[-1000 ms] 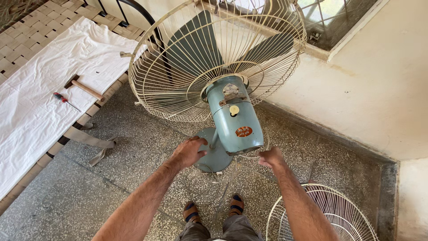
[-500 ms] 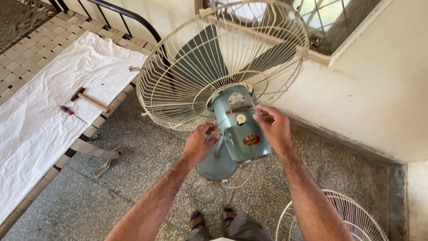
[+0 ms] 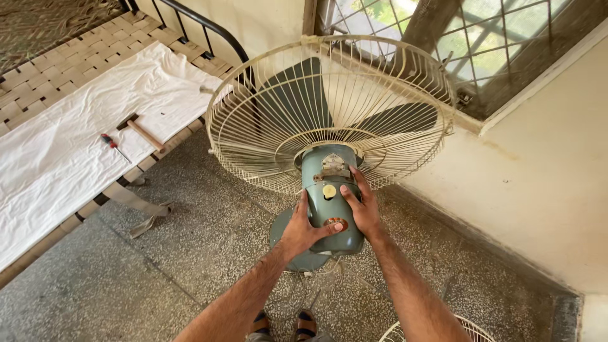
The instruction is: The person uses a hammer and screwdriver to adjust and tighten components on a standing electric fan. They repeatedly tap the fan blade hub and motor housing, then use the screwdriver to tighten screws on the fan's control panel.
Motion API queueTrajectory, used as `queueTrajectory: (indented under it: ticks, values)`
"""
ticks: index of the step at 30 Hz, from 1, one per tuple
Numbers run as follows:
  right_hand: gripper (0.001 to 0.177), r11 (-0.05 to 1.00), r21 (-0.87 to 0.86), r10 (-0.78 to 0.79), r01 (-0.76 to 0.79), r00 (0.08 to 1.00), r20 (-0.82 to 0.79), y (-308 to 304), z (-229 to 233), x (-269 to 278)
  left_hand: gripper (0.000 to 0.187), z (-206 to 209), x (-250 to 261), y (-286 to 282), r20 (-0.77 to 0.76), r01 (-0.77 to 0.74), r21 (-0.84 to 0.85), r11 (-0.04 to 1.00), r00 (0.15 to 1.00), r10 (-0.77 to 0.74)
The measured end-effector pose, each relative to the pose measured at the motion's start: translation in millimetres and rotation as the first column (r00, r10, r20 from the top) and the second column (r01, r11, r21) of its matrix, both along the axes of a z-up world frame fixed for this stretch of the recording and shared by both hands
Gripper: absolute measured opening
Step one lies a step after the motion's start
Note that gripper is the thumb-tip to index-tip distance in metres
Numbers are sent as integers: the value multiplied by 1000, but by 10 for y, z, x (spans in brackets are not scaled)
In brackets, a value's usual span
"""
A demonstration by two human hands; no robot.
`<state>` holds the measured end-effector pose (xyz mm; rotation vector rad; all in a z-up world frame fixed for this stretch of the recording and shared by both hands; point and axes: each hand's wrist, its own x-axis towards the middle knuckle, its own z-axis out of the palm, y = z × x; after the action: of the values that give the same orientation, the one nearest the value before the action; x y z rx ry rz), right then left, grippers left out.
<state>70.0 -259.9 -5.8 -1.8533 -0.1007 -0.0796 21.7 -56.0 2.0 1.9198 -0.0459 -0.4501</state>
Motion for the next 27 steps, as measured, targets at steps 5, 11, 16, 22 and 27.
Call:
queueTrajectory:
  ticks: [5, 11, 16, 22, 27]
  values:
    - [66, 996, -84, 6, -2, 999, 50, -53, -49, -12, 158, 7, 16, -30, -2, 17, -28, 999, 1000, -17]
    - [66, 995, -45, 83, -85, 996, -43, -191, 100, 66, 156, 38, -26, -193, -52, -6, 82, 997, 999, 10]
    - [69, 969, -244, 39, 28, 963, 265, -65, 507, -2, 135, 231, -92, 86, -35, 2, 169, 986, 999, 4]
    - [55, 953, -286, 244, -101, 815, 525, 849, 1054, -44, 122, 677, -345, 1222, 27, -399, -5, 917, 917, 399]
    - [46, 891, -159, 445, -424, 755, 482, 2142, 1158, -150, 115, 788, -577, 2542, 92, -674, -84, 734, 729, 679]
